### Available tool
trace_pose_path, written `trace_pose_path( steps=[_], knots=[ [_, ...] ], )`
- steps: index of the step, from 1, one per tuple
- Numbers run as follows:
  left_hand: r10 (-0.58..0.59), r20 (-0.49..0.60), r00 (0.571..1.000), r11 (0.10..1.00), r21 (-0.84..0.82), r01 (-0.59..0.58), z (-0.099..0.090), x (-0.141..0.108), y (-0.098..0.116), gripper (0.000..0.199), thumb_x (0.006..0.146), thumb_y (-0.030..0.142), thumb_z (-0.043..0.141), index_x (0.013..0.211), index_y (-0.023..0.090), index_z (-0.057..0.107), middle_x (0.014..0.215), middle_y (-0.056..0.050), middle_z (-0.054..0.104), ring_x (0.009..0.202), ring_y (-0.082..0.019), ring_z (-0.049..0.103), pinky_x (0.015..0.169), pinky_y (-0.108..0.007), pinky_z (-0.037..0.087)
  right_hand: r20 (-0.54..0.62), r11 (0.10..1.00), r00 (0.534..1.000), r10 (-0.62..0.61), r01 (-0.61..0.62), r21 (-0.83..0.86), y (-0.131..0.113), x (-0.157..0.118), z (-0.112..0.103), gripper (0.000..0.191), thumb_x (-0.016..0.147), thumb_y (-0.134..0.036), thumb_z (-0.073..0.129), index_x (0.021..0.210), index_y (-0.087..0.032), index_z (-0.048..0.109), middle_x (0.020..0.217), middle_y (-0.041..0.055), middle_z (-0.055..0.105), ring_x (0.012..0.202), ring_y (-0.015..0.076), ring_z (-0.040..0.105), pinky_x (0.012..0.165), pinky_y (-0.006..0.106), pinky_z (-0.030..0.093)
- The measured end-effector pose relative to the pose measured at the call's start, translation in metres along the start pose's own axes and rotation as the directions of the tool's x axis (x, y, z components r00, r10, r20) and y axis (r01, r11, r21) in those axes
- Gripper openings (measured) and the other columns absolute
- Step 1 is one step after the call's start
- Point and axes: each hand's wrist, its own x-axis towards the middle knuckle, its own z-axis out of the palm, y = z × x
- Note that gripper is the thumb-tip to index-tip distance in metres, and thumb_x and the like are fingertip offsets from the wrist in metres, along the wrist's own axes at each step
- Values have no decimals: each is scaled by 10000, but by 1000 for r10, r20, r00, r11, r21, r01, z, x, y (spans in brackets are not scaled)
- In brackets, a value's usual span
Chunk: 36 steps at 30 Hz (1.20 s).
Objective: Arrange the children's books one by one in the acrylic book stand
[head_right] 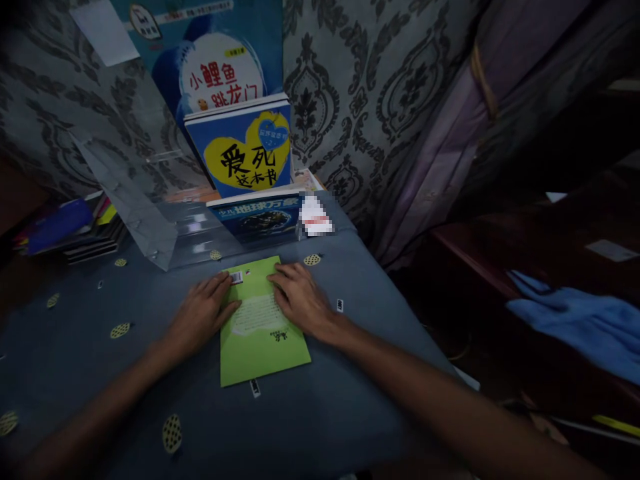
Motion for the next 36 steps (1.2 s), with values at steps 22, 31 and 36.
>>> trace_pose_path(
  steps=[22, 31, 36],
  knots=[
    [231, -66, 971, 941, -240, -241, 15, 53, 20, 407, 1028, 274, 436, 1389, 113, 531, 1435, -167, 582, 1348, -281, 529, 1133, -469, 423, -124, 932, 959, 255, -210, 295, 18, 9, -2, 357, 870, -132, 498, 1164, -181, 693, 1153, 90, 754, 1023, 248, 701, 903, 423, 564],
    [278, -22, 960, 927, -255, -274, 17, 76, 30, 429, 1028, 260, 415, 1418, 123, 530, 1453, -167, 575, 1349, -273, 527, 1118, -468, 414, -161, 924, 943, 292, -235, 302, 30, 10, 2, 391, 850, -120, 507, 1207, -188, 651, 1159, 97, 755, 1083, 261, 693, 954, 465, 551],
    [298, -46, 953, 918, -259, -300, 19, 80, 29, 429, 1024, 255, 411, 1418, 131, 526, 1467, -165, 563, 1373, -274, 505, 1127, -482, 401, -152, 922, 953, 262, -201, 330, 29, 10, 4, 451, 853, -97, 493, 1272, -209, 619, 1217, 91, 735, 1134, 244, 690, 1002, 465, 543]
  ],
)
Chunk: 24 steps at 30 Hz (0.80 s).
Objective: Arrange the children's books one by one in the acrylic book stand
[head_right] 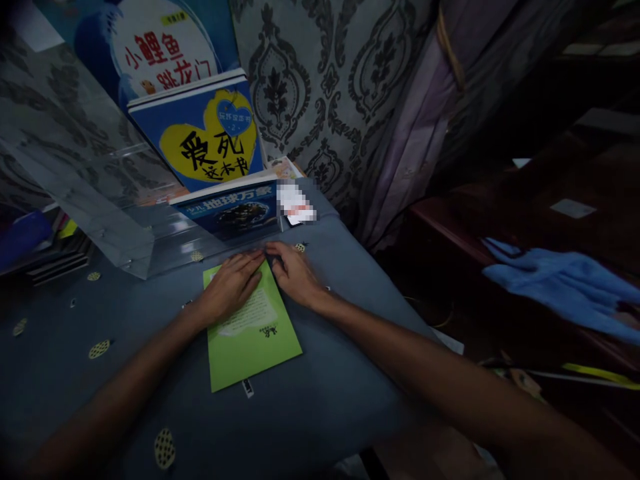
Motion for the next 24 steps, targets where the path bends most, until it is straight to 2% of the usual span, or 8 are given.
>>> trace_pose_path(
  steps=[7, 18, 24],
  knots=[
    [39, -25, 999, 999, -16, -40, 0, 1, -3, 410, 1020, 247, 416, 1378, 101, 553, 1388, -162, 619, 1309, -282, 544, 1129, -486, 404, 49, 996, 996, -71, 73, -45, -6, -3, -2, 447, 885, -104, 467, 1300, -201, 601, 1299, 103, 695, 1228, 246, 634, 1068, 480, 503],
    [37, -85, 996, 998, -43, -41, 6, -1, -5, 402, 1019, 238, 416, 1384, 158, 562, 1412, -142, 603, 1366, -278, 493, 1139, -508, 391, 115, 994, 991, -75, 84, -72, -6, -2, -3, 473, 887, -125, 466, 1344, -190, 567, 1303, 119, 677, 1220, 268, 621, 1068, 510, 495],
    [48, -104, 993, 998, -37, -52, 4, -1, -2, 361, 1030, 241, 408, 1324, 161, 601, 1329, -131, 630, 1269, -269, 538, 1088, -476, 432, 135, 989, 987, -82, 97, -109, -7, -2, -3, 485, 889, -123, 458, 1361, -174, 555, 1314, 132, 664, 1230, 273, 606, 1078, 513, 481]
  ],
)
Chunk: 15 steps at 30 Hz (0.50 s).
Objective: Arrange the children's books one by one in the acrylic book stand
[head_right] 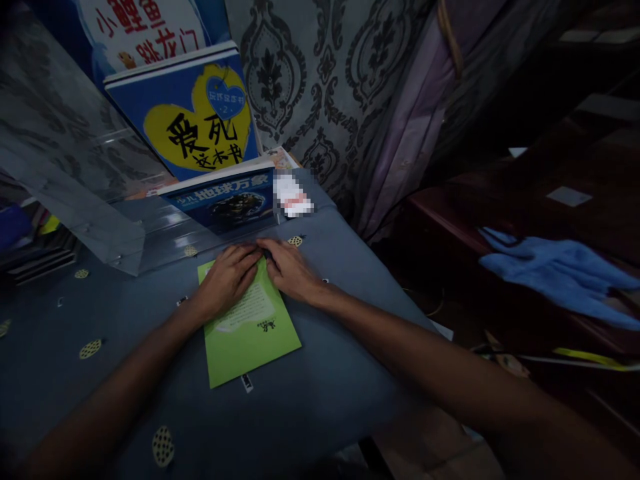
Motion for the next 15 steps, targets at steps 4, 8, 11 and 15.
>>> trace_pose_path(
  steps=[4, 8, 11, 15],
  knots=[
    [9, -4, 1000, 1000, 3, -9, -1, 0, 0, 354, 1027, 233, 422, 1317, 149, 606, 1299, -129, 631, 1220, -266, 549, 1072, -453, 438, 35, 999, 999, -4, 6, -44, 2, 1, 0, 513, 881, -108, 458, 1378, -200, 543, 1309, 109, 667, 1223, 276, 601, 1071, 520, 480],
    [5, 11, 1000, 1000, 4, -5, -2, 0, 1, 360, 1029, 226, 416, 1310, 110, 609, 1273, -146, 632, 1204, -270, 540, 1077, -445, 432, 50, 998, 999, -3, 6, -61, 3, 2, 0, 503, 881, -89, 445, 1363, -182, 552, 1288, 115, 680, 1201, 279, 608, 1056, 510, 487],
    [15, 5, 1000, 1000, 11, -15, -3, 0, 2, 352, 1034, 231, 406, 1297, 136, 620, 1270, -139, 632, 1215, -276, 531, 1070, -456, 440, 51, 998, 999, -7, 10, -64, 3, 3, 0, 507, 878, -69, 427, 1357, -175, 558, 1275, 114, 687, 1200, 274, 608, 1057, 497, 486],
    [103, 5, 995, 995, 13, -103, -5, -1, 2, 335, 1042, 246, 400, 1255, 158, 642, 1240, -136, 640, 1201, -276, 550, 1017, -454, 477, 41, 998, 999, -28, 30, -55, 6, 3, 0, 496, 890, -69, 414, 1347, -177, 574, 1278, 113, 686, 1180, 270, 620, 1038, 491, 497]
  ],
)
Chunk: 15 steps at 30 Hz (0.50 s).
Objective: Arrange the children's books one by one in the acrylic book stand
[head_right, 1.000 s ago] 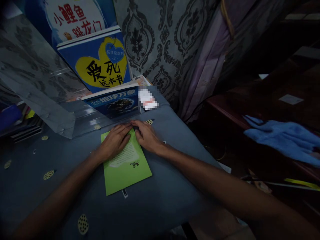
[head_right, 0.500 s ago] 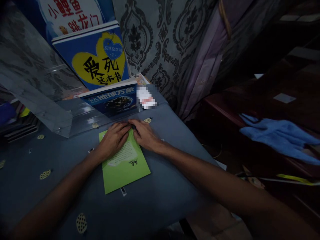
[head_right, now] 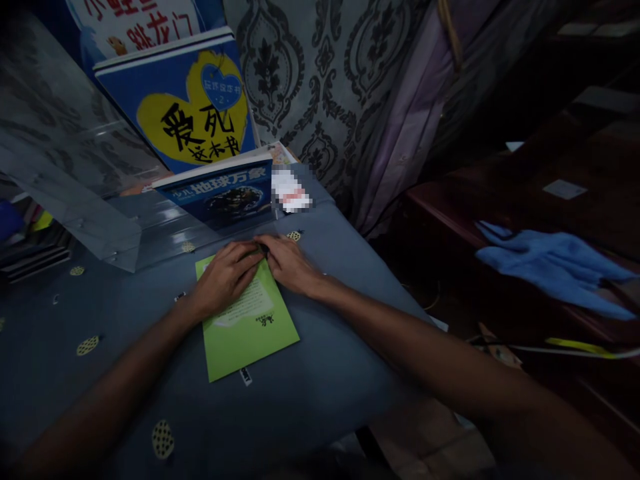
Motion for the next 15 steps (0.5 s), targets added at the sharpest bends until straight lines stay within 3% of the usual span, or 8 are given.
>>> trace_pose_path(
  steps=[4, 8, 12, 15],
  knots=[
    [53, 38, 998, 998, 18, -53, -3, 0, 0, 333, 1042, 271, 413, 1255, 152, 639, 1232, -145, 639, 1142, -277, 583, 963, -455, 504, -7, 999, 999, -39, 39, 7, 3, 0, -1, 490, 889, -76, 421, 1346, -158, 578, 1263, 133, 692, 1157, 280, 630, 1011, 496, 509],
    [-4, 136, 991, 996, 87, -8, -9, -4, 16, 408, 1045, 375, 422, 1355, 157, 573, 1342, -166, 604, 1279, -323, 532, 1063, -539, 440, -4, 999, 999, -46, 46, 12, 3, 0, -2, 509, 871, -55, 416, 1338, -167, 584, 1265, 124, 691, 1161, 272, 625, 1011, 491, 509],
    [-59, 333, 941, 988, 154, 7, -18, -14, 49, 866, 906, 757, 438, 1486, 113, 438, 1540, -237, 445, 1467, -433, 338, 1144, -658, 313, 5, 999, 999, -47, 47, 10, 2, 0, -3, 493, 876, -62, 417, 1325, -164, 593, 1255, 132, 691, 1163, 284, 618, 1003, 503, 513],
    [-47, 464, 885, 990, 139, -20, -23, -20, 70, 1068, 801, 856, 476, 1544, 99, 354, 1614, -270, 303, 1505, -477, 235, 1136, -697, 296, 4, 998, 998, -61, 61, 7, 3, 0, -3, 478, 887, -70, 419, 1318, -176, 596, 1256, 128, 691, 1162, 284, 619, 1009, 512, 510]
  ],
)
